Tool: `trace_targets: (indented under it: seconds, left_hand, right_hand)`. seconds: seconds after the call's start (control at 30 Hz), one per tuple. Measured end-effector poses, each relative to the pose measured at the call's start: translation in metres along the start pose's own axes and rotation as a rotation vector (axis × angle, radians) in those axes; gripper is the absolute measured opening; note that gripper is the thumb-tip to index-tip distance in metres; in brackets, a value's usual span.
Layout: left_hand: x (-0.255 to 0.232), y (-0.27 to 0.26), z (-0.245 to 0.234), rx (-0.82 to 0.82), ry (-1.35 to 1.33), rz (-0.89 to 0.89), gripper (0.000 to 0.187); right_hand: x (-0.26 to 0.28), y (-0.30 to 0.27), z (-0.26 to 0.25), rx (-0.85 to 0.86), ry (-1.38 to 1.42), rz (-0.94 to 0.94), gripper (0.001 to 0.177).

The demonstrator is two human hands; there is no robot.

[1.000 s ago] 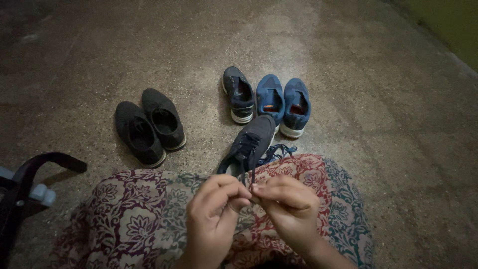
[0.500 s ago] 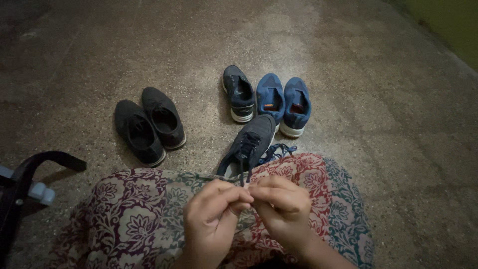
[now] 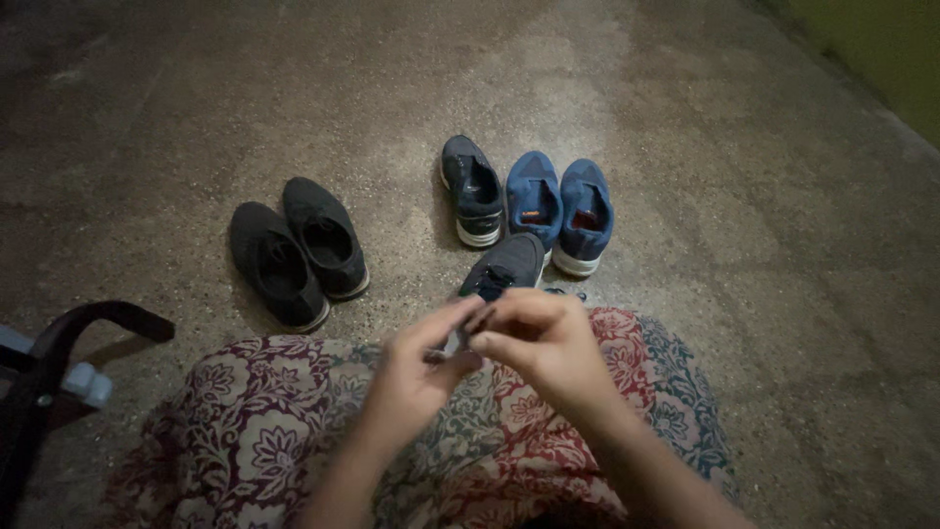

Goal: The person removes the laces from a pair of black shoes and then re-laces them. They thread the laces through the eyelets and tie a knot, repeating the process for both shoes.

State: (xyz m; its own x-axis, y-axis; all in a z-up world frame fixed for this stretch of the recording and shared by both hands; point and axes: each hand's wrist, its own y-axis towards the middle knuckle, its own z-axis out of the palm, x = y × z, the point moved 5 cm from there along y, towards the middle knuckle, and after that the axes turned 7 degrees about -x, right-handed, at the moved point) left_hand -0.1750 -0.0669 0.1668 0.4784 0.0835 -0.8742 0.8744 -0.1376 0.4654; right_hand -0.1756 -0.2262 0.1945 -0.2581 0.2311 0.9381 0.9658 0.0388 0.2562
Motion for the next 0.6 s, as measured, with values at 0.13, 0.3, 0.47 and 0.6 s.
trace_targets:
  seconds: [0.13,0.3,0.47,0.6]
  left_hand:
    - [0.05,0.009,0.023,0.028,0.08,-0.261,0.014]
    - [0.09,0.027,0.021,-0.074,-0.379,-0.426,0.024]
    - [0.105,0.04,0.01,-0.106,-0.446,-0.457,0.03]
    - [0.108,0.045,0.005,-0.177,-0.501,-0.459,0.029]
  right_hand:
    - [0.002,0.025,0.004,-0.009,-0.033,-0.049,0.005]
    - [-0.049,0.052,-0.016,-0.19,0.216,0.004,0.025]
    - [-0.164,0.071,-0.009,-0.275,0.095,0.048,0.028]
    - [-0.238,0.046,-0.009,-0.462,-0.377,0.051,0.05]
